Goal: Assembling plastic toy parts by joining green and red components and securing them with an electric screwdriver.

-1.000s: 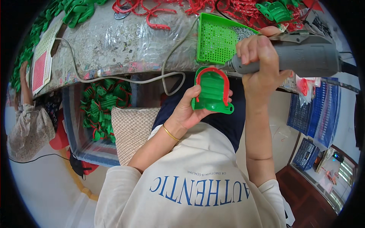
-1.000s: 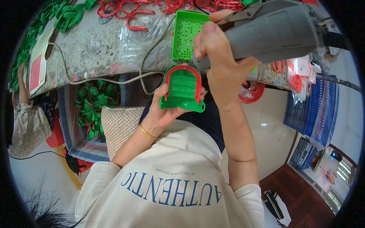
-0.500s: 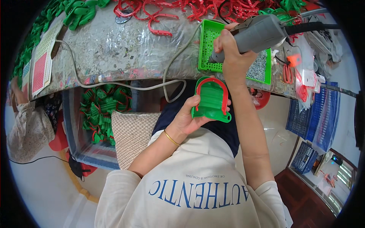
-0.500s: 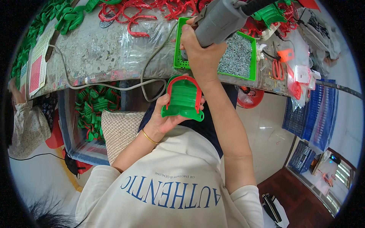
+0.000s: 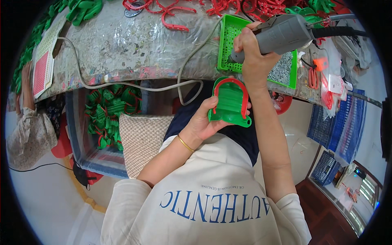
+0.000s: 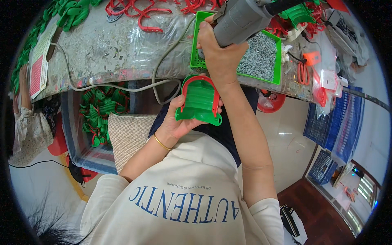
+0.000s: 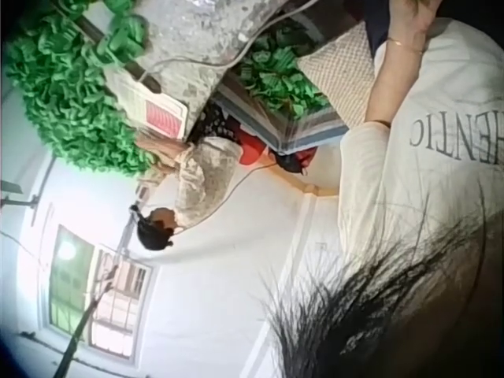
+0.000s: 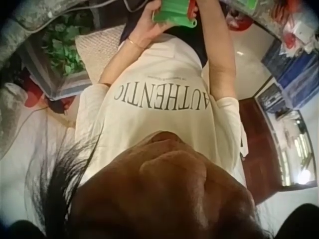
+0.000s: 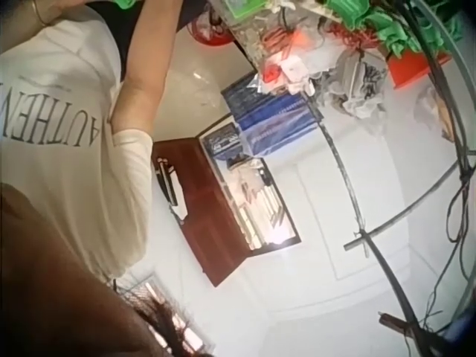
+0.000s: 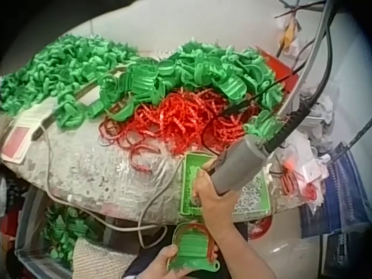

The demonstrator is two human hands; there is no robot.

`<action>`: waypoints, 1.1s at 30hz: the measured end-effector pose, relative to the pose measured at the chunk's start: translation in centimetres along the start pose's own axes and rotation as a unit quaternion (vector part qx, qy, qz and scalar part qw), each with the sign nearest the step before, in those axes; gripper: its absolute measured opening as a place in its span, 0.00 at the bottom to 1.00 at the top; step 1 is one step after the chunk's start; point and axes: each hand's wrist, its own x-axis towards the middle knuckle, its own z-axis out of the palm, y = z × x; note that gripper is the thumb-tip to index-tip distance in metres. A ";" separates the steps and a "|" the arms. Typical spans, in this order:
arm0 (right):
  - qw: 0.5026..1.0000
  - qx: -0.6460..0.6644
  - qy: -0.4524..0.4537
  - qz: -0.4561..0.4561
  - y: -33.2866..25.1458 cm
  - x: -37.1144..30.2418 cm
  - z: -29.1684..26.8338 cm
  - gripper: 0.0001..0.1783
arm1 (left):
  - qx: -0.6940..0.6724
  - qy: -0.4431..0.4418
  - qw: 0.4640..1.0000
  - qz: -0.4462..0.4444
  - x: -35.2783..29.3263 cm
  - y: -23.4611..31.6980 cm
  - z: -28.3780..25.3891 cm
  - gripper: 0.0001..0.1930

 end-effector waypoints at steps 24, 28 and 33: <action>0.990 0.088 -0.068 0.088 -8.1 -5.0 1.1 0.10 | -0.124 0.001 0.992 0.022 0.0 -0.5 -1.3 0.31; 0.989 0.094 -0.060 0.097 -7.9 -5.3 1.2 0.09 | -0.119 0.019 0.992 0.026 -0.2 -0.6 -0.9 0.31; 0.991 0.075 -0.063 0.091 -7.7 -5.7 1.2 0.08 | -0.103 0.019 0.994 0.025 -0.3 -0.6 -0.9 0.31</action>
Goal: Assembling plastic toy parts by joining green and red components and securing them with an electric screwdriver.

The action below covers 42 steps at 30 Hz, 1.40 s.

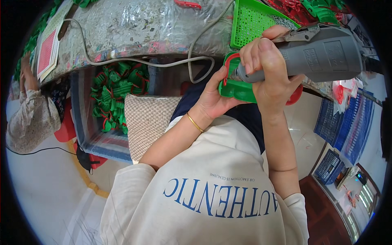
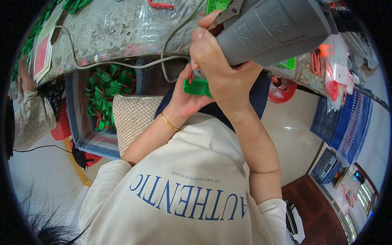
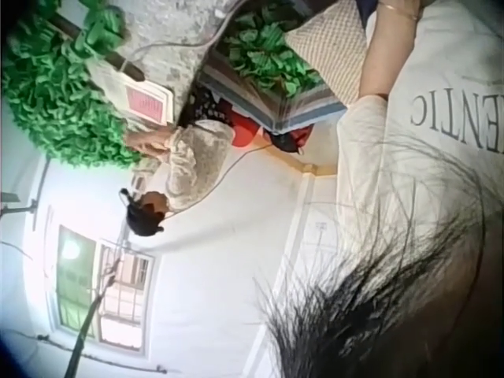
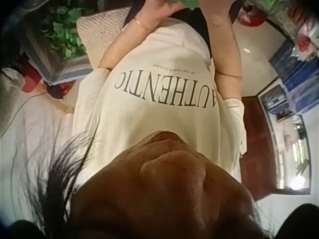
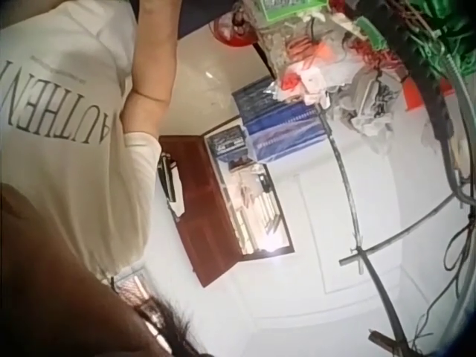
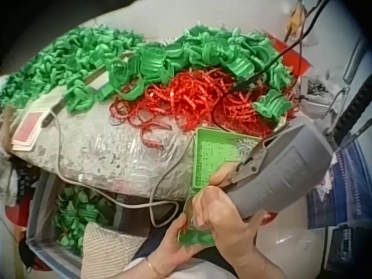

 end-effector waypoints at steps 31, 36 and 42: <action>0.995 -0.032 0.019 -0.095 3.0 7.2 -2.5 0.09 | 0.113 0.003 0.993 -0.028 0.1 1.7 0.0 0.34; 0.995 -0.055 0.041 -0.077 5.1 7.0 -2.5 0.08 | 0.106 -0.005 0.994 -0.027 0.5 1.7 -0.2 0.35; 0.995 -0.058 0.045 -0.069 6.0 7.0 -2.6 0.07 | 0.114 -0.012 0.993 -0.022 0.7 1.8 -0.4 0.36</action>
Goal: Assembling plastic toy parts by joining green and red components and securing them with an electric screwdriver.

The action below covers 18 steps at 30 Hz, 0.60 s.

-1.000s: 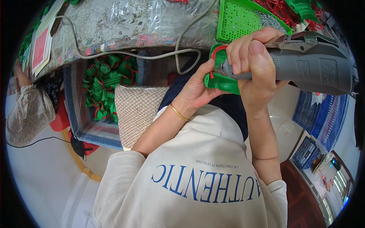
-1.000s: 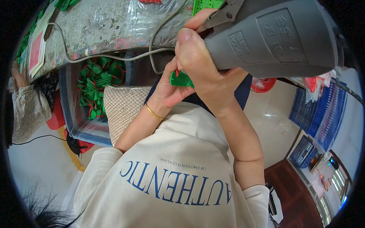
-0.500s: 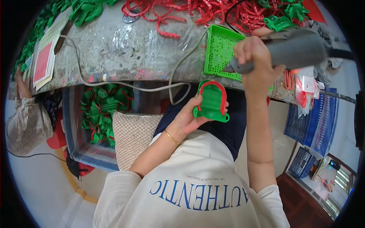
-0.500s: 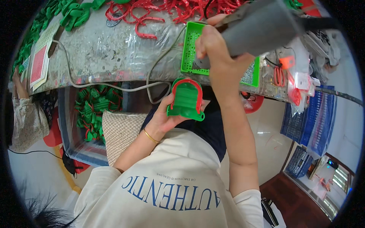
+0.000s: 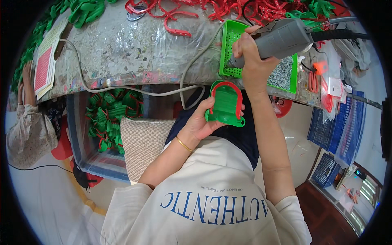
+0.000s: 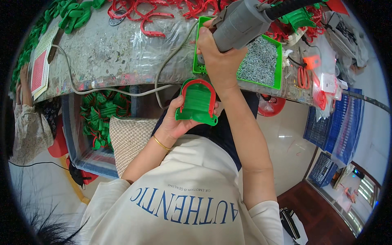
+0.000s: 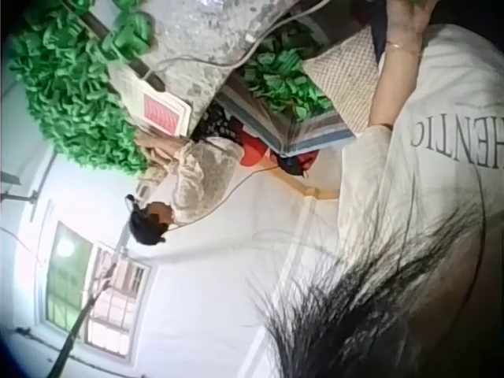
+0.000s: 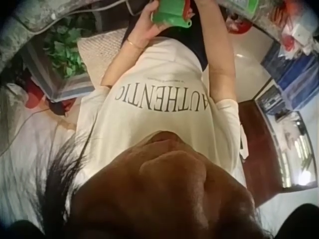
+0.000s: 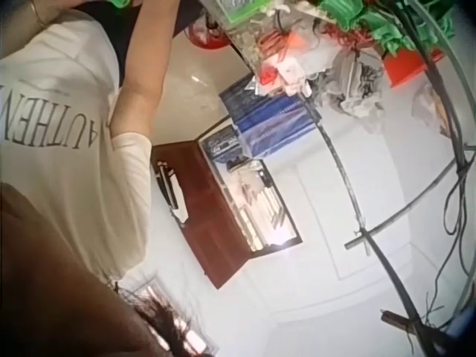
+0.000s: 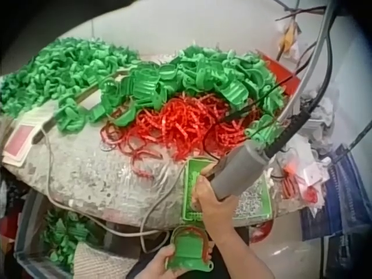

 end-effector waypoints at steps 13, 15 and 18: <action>1.000 -0.017 0.001 -0.021 0.4 -0.5 0.2 0.07 | -0.019 -0.002 1.000 0.007 -0.3 -0.3 -0.3 0.34; 0.999 -0.014 -0.003 -0.036 0.1 -0.4 -0.1 0.07 | -0.016 0.000 1.000 0.006 -0.2 -0.3 -0.4 0.34; 0.988 -0.051 -0.046 -0.138 -0.3 0.7 -1.8 0.07 | -0.010 0.014 1.000 0.003 -0.1 -0.2 0.2 0.33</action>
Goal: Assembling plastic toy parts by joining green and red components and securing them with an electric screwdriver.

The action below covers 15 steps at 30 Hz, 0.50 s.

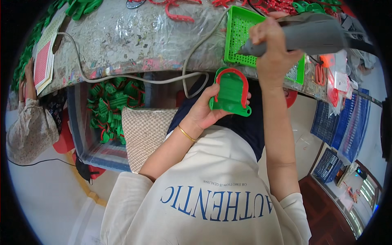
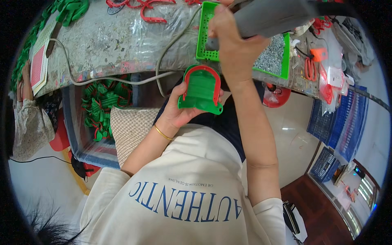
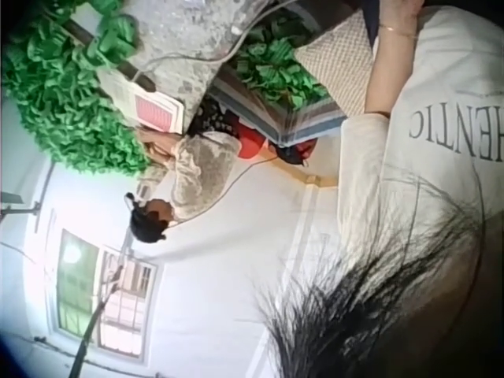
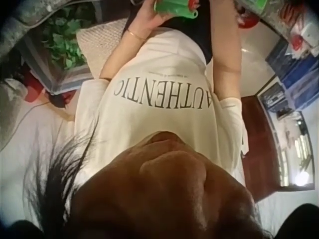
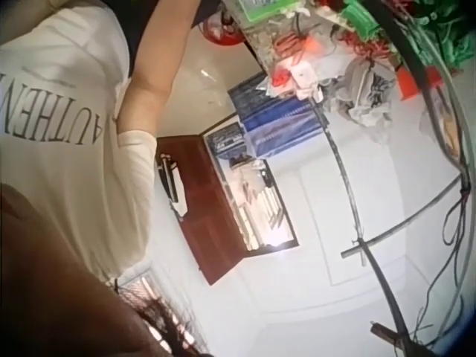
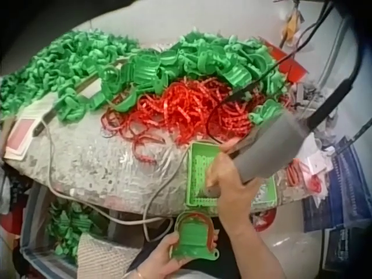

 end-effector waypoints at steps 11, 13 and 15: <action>0.983 0.145 0.045 0.107 -6.5 -1.0 -1.1 0.10 | 0.048 0.014 0.999 0.017 0.0 -0.4 0.0 0.34; 0.983 0.130 0.064 0.117 -6.3 -0.7 -1.1 0.10 | 0.053 0.007 0.998 0.020 0.0 -0.4 -0.2 0.34; 0.981 0.149 0.054 0.115 -6.1 -0.7 -1.2 0.10 | 0.056 0.002 0.998 0.021 -0.1 -0.5 -0.2 0.34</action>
